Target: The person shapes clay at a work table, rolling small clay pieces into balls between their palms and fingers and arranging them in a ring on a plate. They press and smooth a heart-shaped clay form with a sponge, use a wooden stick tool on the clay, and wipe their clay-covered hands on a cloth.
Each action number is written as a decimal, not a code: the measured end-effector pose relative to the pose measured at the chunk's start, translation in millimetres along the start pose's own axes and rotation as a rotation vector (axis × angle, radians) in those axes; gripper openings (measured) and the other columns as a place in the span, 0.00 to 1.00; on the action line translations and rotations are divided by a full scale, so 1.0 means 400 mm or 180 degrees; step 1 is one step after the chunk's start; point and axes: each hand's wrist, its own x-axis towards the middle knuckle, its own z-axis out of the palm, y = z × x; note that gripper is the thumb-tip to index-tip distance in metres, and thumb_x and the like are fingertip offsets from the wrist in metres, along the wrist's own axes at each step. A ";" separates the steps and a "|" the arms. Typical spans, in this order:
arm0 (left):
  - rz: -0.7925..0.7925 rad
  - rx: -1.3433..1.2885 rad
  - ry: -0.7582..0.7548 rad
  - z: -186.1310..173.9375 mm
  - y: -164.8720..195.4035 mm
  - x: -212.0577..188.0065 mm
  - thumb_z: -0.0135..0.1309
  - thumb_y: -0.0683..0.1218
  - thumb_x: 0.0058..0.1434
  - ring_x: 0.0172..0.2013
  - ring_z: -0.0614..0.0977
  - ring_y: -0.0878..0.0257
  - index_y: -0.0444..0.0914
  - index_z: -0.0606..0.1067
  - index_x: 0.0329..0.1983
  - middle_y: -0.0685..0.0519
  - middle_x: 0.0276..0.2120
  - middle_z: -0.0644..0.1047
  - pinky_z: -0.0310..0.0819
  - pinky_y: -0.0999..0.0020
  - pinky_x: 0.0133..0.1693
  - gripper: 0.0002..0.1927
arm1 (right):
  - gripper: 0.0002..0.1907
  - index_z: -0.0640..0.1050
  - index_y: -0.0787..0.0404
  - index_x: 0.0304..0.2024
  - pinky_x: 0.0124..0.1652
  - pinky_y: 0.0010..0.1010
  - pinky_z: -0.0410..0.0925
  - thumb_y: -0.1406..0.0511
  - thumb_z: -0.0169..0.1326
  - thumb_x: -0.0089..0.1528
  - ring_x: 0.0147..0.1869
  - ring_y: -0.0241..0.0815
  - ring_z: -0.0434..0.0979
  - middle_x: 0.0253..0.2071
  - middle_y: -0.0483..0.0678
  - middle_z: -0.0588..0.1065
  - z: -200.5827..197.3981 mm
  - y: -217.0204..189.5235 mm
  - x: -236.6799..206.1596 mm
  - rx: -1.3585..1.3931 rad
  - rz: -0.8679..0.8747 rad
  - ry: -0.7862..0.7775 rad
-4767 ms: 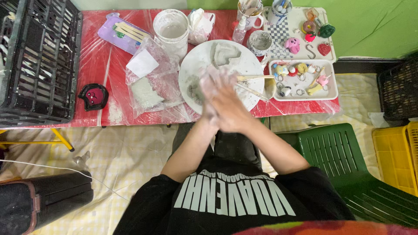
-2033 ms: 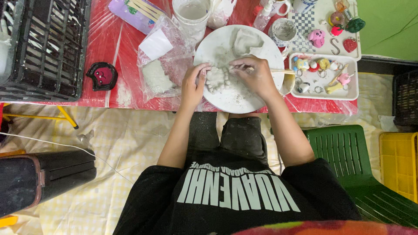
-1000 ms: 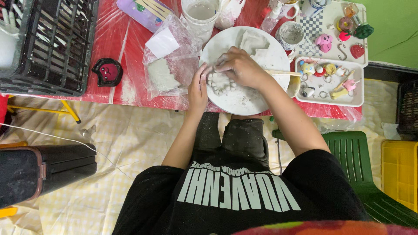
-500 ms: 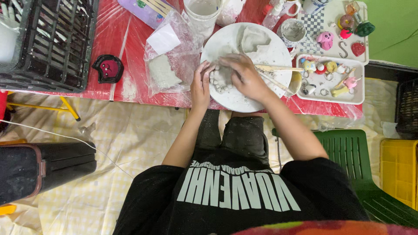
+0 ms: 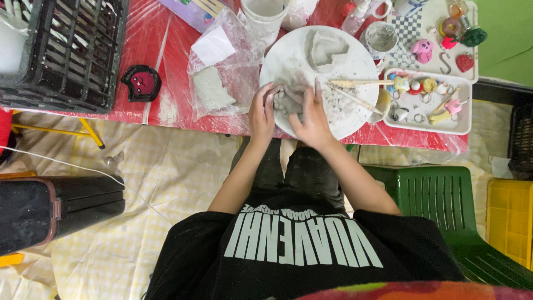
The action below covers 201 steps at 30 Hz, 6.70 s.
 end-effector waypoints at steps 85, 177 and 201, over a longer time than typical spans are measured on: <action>0.0288 -0.0461 0.0058 0.022 0.011 -0.064 0.37 0.41 0.78 0.61 0.75 0.50 0.33 0.61 0.65 0.41 0.60 0.71 0.67 0.56 0.64 0.15 | 0.22 0.61 0.67 0.54 0.79 0.57 0.40 0.69 0.51 0.60 0.79 0.65 0.64 0.62 0.58 0.77 -0.012 -0.027 -0.035 -0.0237 -0.0156 0.0498; 0.1849 0.1013 -0.1651 0.051 0.230 0.088 0.63 0.44 0.58 0.48 0.79 0.59 0.45 0.82 0.46 0.58 0.44 0.79 0.73 0.59 0.53 0.12 | 0.06 0.81 0.68 0.43 0.39 0.37 0.69 0.74 0.60 0.63 0.39 0.51 0.76 0.36 0.54 0.76 -0.338 -0.094 -0.159 -0.0452 0.0689 0.0244; 0.1300 0.1461 -0.1237 0.078 0.173 0.031 0.60 0.47 0.66 0.53 0.81 0.61 0.47 0.78 0.57 0.53 0.47 0.83 0.63 0.53 0.63 0.16 | 0.11 0.84 0.59 0.46 0.54 0.43 0.61 0.69 0.61 0.60 0.53 0.53 0.72 0.42 0.50 0.77 -0.331 0.121 -0.148 -0.1318 0.0662 0.0477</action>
